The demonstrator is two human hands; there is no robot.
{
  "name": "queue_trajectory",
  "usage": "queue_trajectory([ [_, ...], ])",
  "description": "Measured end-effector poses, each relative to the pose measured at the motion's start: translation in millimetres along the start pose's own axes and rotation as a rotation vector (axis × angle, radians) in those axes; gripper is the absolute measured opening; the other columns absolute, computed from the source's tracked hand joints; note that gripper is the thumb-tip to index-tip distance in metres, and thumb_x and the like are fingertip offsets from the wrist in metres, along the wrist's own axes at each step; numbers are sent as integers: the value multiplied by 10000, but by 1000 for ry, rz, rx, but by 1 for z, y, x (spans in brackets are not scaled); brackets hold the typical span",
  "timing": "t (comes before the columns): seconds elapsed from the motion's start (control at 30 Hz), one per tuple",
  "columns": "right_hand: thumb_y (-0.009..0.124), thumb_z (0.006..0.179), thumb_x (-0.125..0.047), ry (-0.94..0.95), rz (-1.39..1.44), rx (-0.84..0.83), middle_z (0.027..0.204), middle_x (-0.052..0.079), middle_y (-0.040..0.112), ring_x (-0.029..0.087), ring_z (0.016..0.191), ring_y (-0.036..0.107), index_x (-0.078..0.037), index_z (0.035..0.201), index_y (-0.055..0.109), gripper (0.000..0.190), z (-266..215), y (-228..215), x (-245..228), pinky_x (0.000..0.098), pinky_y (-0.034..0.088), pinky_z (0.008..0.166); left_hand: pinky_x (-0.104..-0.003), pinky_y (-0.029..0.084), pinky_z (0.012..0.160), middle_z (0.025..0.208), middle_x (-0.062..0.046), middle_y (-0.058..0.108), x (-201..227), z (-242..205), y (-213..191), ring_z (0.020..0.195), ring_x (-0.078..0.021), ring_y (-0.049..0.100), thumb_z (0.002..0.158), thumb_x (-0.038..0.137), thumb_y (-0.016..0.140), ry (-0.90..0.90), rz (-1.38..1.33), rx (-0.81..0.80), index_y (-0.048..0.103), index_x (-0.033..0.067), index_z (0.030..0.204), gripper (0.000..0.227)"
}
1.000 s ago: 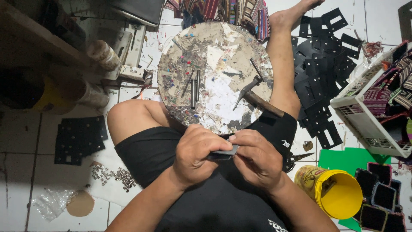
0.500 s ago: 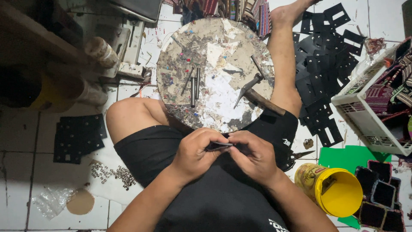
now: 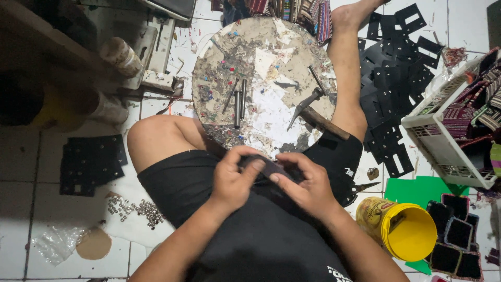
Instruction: Attaching metal rivets to pre-cut leather pieces using a hammer and a rivet setter on a manual work station.
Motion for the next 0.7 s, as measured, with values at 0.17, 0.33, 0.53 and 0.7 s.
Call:
queue_trajectory([
  [0.17,846,804,-63,38,18,-29,839,175,777,232,798,731,10,1053,771,271,5,1,-6,397,572,701,-303,550,777,932,-148,743,-7,6,-17,892,-182,679,963,119,717,0,-201,99,649,4,1066,169],
  [0.33,820,815,-24,-33,26,-38,875,188,785,271,793,753,24,1045,775,240,13,4,-24,387,575,688,-333,578,803,921,-194,737,7,6,-21,915,-233,715,934,119,749,75,-221,97,631,-26,1010,202],
  [0.53,799,812,22,-148,-26,105,960,205,791,312,830,783,30,1144,701,346,9,12,-28,399,611,663,-348,592,847,967,-206,730,3,0,-18,958,-270,727,911,83,769,72,-269,173,620,-37,1007,214],
  [0.7,736,870,-10,-213,-3,100,1204,239,745,321,976,759,-25,951,725,84,14,10,-47,377,637,714,-365,642,803,1041,-230,672,0,-3,-11,955,-349,756,932,38,725,33,-510,240,533,-7,1042,226],
])
Point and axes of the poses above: each hand's wrist, its own z-axis towards the middle knuckle, its own y-axis out of the palm, x = y × z, the point moved 1 cm from there along z, towards the middle knuckle
